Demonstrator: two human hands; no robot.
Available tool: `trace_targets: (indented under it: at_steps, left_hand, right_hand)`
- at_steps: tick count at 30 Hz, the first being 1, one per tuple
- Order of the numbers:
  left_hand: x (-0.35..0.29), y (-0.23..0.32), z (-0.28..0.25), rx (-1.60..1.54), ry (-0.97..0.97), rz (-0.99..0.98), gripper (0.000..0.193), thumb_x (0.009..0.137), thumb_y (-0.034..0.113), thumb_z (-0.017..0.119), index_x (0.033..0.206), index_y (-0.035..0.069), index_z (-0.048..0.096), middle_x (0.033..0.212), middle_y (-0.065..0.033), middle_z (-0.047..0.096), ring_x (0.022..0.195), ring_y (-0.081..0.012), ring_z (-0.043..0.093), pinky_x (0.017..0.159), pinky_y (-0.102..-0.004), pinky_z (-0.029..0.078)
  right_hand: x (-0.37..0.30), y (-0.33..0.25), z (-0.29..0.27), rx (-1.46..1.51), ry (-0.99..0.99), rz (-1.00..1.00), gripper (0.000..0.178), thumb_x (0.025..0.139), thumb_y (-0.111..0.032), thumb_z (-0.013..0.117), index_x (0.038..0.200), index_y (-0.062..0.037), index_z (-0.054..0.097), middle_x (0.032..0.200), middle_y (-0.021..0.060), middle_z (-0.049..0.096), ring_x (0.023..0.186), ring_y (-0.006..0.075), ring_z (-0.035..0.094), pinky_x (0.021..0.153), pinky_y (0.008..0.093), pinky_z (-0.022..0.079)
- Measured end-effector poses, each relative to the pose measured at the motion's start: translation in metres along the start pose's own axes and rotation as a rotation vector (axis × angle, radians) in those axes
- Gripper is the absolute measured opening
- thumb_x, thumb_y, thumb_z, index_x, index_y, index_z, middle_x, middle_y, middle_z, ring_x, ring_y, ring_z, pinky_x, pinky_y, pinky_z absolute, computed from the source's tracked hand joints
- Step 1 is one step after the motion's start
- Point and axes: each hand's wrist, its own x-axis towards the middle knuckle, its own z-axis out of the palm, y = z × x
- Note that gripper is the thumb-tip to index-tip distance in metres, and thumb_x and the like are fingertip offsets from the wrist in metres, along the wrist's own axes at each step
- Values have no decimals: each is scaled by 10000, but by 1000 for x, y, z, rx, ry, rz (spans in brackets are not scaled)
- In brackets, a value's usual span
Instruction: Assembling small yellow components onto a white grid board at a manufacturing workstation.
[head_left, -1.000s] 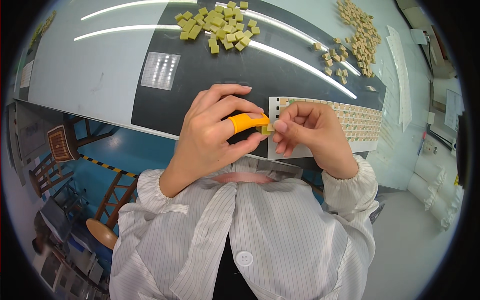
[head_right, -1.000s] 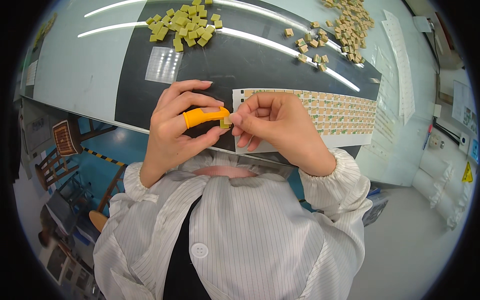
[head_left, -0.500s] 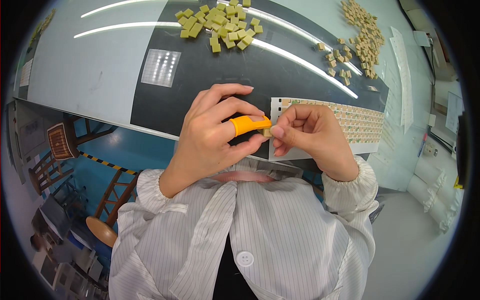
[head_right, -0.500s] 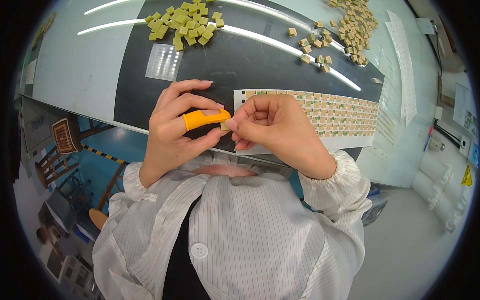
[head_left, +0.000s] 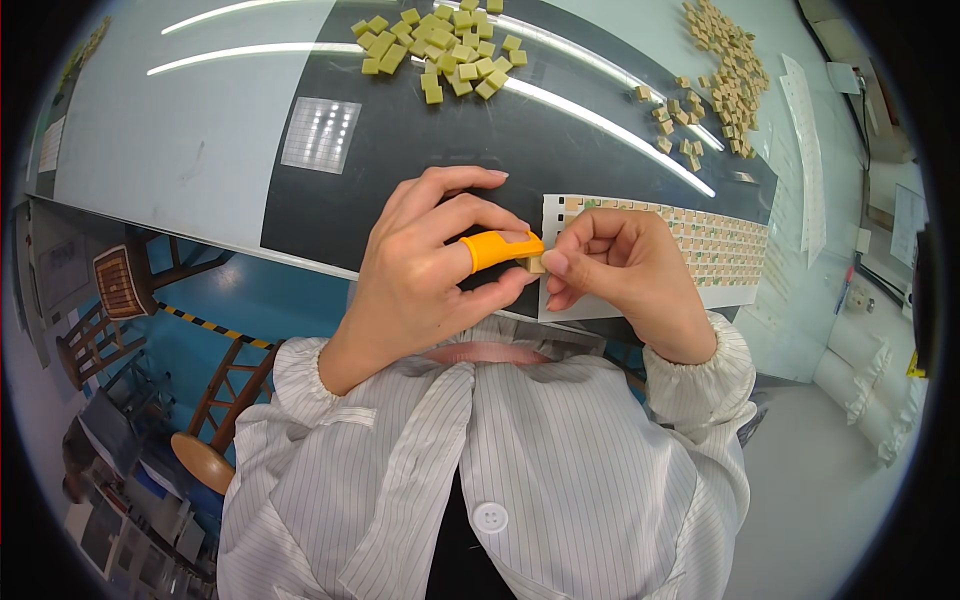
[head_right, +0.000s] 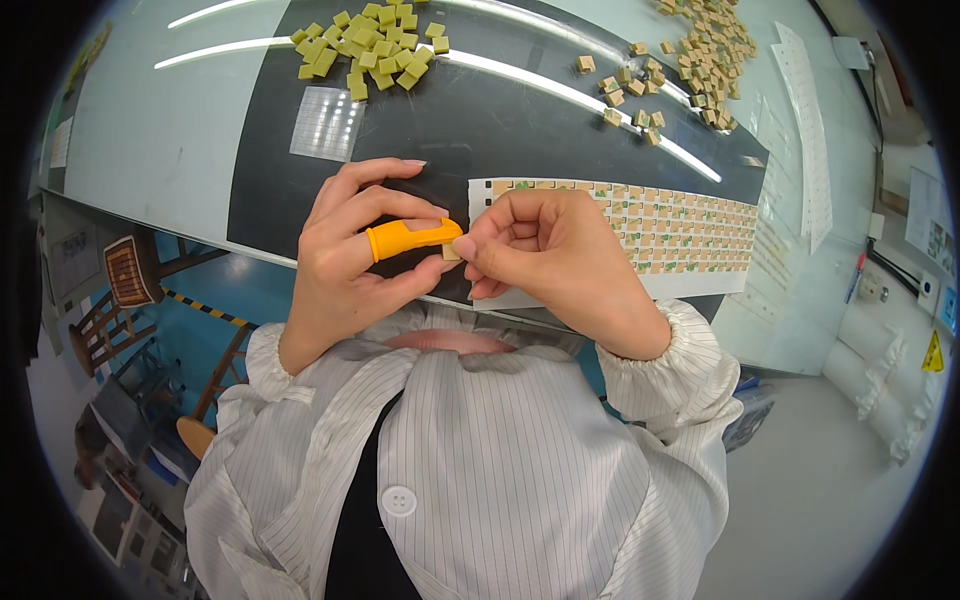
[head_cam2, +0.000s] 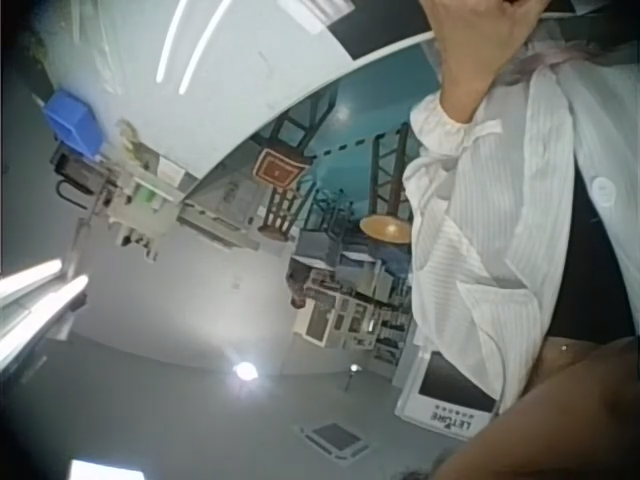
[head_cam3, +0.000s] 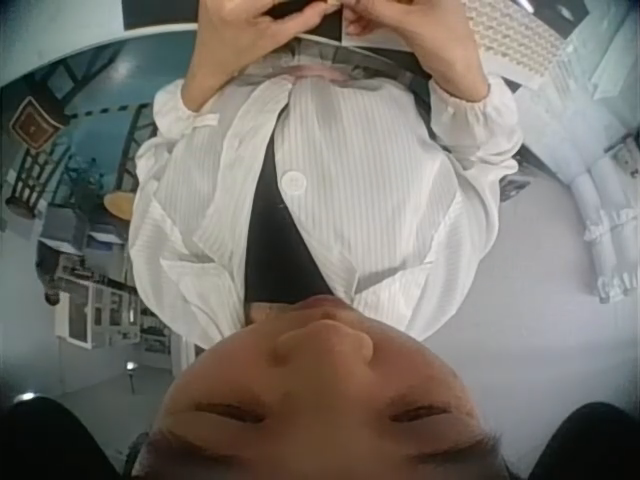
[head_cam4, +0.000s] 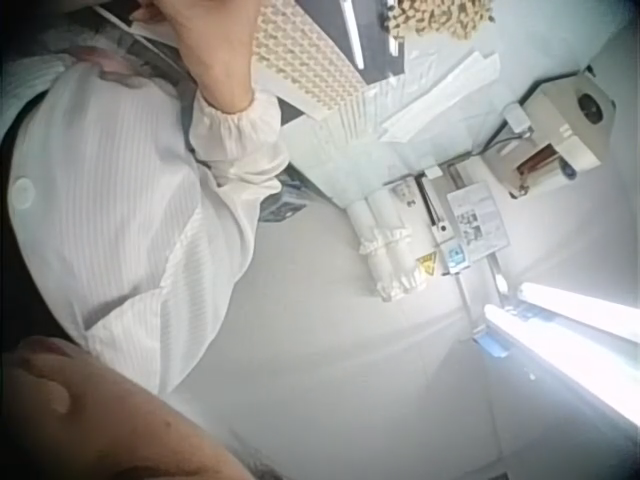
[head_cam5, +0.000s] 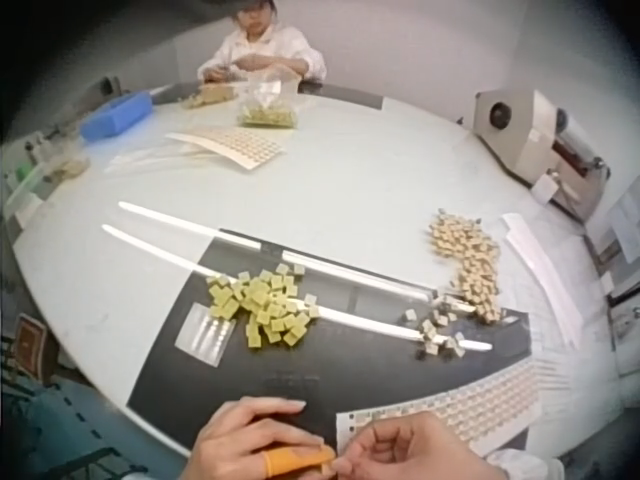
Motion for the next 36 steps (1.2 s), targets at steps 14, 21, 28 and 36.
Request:
trace_targets:
  at_steps: [14,21,28,36]
  left_hand:
    - [0,0,1,15,10,15,238,611,71,818,837,81,746,927,-4,713,1100,-273,617,893,-382,471]
    - [-2,1,2,38,-4,13,278,598,63,826,863,63,741,974,-19,710,1131,-286,599,934,-406,463]
    - [-1,0,4,91,31,26,255,594,96,822,820,48,716,1012,-22,678,1144,-291,570,900,-428,448]
    - [1,5,6,66,-5,45,216,604,87,811,805,65,734,1009,-8,686,1141,-282,574,911,-424,444]
  right_hand:
    - [-5,4,-2,-484,20,-153,183,918,-150,681,882,-2,579,720,1,605,575,24,542,494,181,426]
    - [-21,8,-16,-187,225,-387,128,935,-120,655,942,6,637,750,4,623,610,23,538,517,175,425]
    - [-25,33,-26,-546,755,-567,150,947,-112,637,1031,8,671,826,34,666,609,64,542,553,195,439]
    - [-29,52,-1,-673,555,-601,120,837,35,692,952,4,677,851,46,634,697,96,575,626,213,453]
